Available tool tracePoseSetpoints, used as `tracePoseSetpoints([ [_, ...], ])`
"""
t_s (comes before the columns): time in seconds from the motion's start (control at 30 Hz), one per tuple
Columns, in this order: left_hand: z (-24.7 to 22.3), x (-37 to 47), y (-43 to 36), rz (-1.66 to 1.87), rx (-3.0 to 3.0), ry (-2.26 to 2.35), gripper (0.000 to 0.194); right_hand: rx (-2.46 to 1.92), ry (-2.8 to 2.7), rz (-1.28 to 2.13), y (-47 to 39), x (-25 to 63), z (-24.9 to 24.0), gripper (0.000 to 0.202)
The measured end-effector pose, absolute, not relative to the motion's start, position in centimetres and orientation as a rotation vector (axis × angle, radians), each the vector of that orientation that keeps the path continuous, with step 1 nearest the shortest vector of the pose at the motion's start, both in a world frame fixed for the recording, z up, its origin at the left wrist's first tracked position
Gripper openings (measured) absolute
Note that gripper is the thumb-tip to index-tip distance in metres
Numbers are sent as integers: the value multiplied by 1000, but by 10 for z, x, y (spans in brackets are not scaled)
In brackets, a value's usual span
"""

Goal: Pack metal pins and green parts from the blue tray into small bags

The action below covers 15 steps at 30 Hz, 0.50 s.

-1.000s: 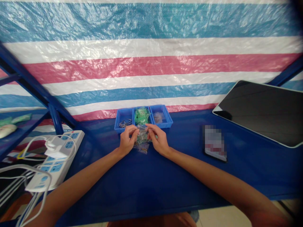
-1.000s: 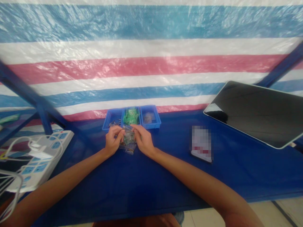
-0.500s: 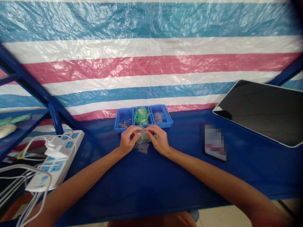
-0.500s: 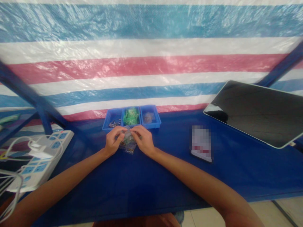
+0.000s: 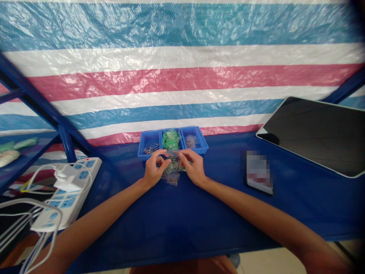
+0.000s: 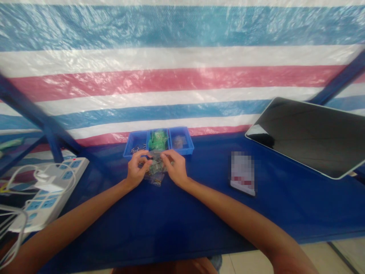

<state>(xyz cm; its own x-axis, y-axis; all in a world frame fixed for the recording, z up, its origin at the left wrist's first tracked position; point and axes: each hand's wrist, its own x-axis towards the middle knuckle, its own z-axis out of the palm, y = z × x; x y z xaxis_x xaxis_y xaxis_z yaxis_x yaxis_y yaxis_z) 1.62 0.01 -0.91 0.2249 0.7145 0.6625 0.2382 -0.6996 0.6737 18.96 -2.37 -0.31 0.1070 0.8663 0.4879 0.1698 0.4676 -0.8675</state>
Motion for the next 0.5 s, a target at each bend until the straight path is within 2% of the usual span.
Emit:
tracePoseSetpoints([
  [0.23, -6, 17, -1, 1411, 2146, 916, 18, -954, -924, 931, -2, 196, 8, 30],
  [0.5, -6, 16, 0, 1400, 2188, 887, 15, -970, -497, 1109, 11, 209, 17, 22],
])
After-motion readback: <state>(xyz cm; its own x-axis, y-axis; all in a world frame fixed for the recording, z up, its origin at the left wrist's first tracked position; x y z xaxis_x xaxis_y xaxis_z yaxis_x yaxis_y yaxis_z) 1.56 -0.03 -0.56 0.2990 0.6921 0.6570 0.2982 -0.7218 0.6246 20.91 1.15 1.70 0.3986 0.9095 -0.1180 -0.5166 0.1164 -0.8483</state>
